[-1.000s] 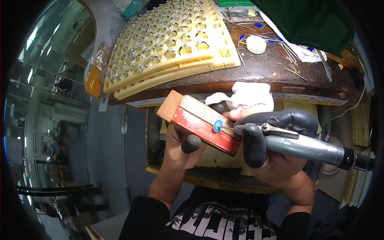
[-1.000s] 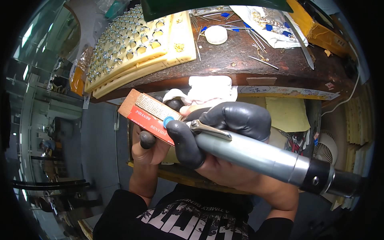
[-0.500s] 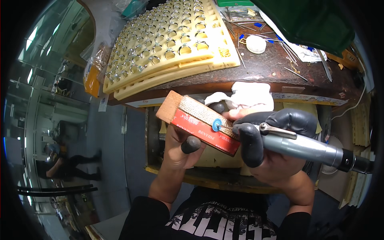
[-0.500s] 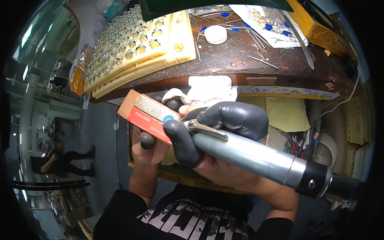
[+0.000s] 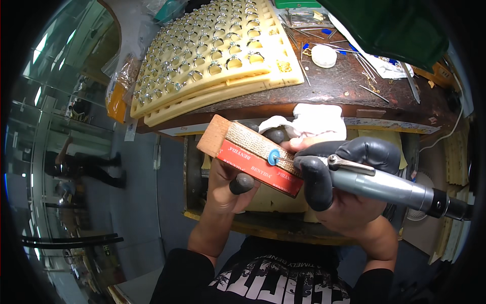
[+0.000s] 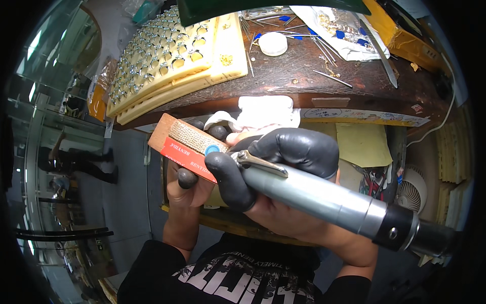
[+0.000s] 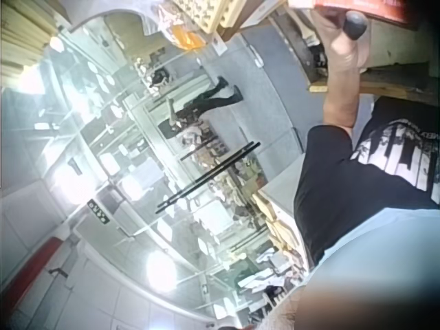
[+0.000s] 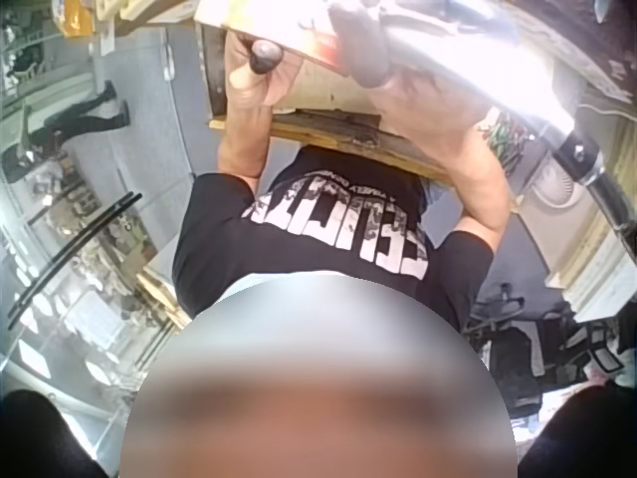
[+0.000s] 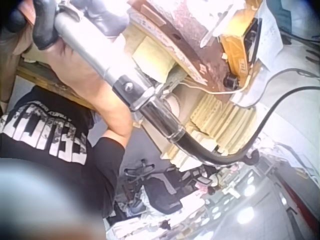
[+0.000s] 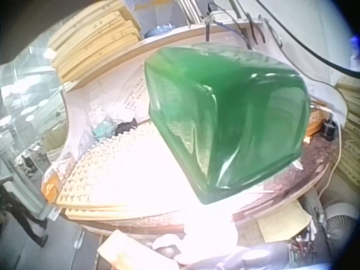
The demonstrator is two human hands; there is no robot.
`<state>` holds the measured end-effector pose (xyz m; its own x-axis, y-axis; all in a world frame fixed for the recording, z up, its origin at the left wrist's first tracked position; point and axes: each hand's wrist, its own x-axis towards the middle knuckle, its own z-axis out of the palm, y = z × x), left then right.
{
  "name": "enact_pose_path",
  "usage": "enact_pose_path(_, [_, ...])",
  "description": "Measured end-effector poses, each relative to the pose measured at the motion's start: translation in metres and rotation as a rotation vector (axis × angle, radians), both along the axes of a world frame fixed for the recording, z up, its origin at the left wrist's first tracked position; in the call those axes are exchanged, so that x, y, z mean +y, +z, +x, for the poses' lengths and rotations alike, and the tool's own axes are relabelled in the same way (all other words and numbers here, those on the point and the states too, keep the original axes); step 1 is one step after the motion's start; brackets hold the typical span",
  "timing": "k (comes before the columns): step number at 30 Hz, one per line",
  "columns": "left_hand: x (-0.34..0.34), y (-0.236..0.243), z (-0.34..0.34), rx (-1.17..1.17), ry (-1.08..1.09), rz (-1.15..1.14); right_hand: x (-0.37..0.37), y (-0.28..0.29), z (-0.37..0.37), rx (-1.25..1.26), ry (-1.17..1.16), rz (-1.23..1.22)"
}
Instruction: Polishing a blue gemstone set in a piece of jewelry using a rotary tool.
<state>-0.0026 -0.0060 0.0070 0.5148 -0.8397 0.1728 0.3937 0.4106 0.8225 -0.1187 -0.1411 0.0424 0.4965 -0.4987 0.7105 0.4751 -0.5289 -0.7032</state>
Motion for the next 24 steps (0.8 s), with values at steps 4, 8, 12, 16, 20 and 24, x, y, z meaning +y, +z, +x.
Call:
enact_pose_path(4, [-0.003, 0.006, -0.002, 0.007, -0.029, -0.01, 0.003, 0.002, -0.002, 0.029, -0.064, 0.011])
enact_pose_path(8, [-0.004, 0.004, -0.002, 0.005, -0.013, 0.003, 0.004, 0.007, -0.004, 0.05, -0.077, 0.036])
enact_pose_path(12, [-0.002, 0.006, -0.002, -0.004, 0.004, 0.013, 0.0, 0.012, -0.006, 0.12, -0.066, -0.132])
enact_pose_path(16, [-0.005, 0.009, -0.004, 0.018, -0.023, 0.013, 0.002, -0.002, -0.001, 0.024, -0.072, -0.005])
enact_pose_path(20, [-0.004, 0.008, -0.003, 0.006, 0.0, 0.021, 0.004, 0.002, -0.001, 0.034, -0.074, -0.003])
enact_pose_path(24, [-0.003, 0.005, -0.002, 0.013, -0.017, 0.009, 0.003, 0.001, -0.001, 0.009, -0.031, 0.029])
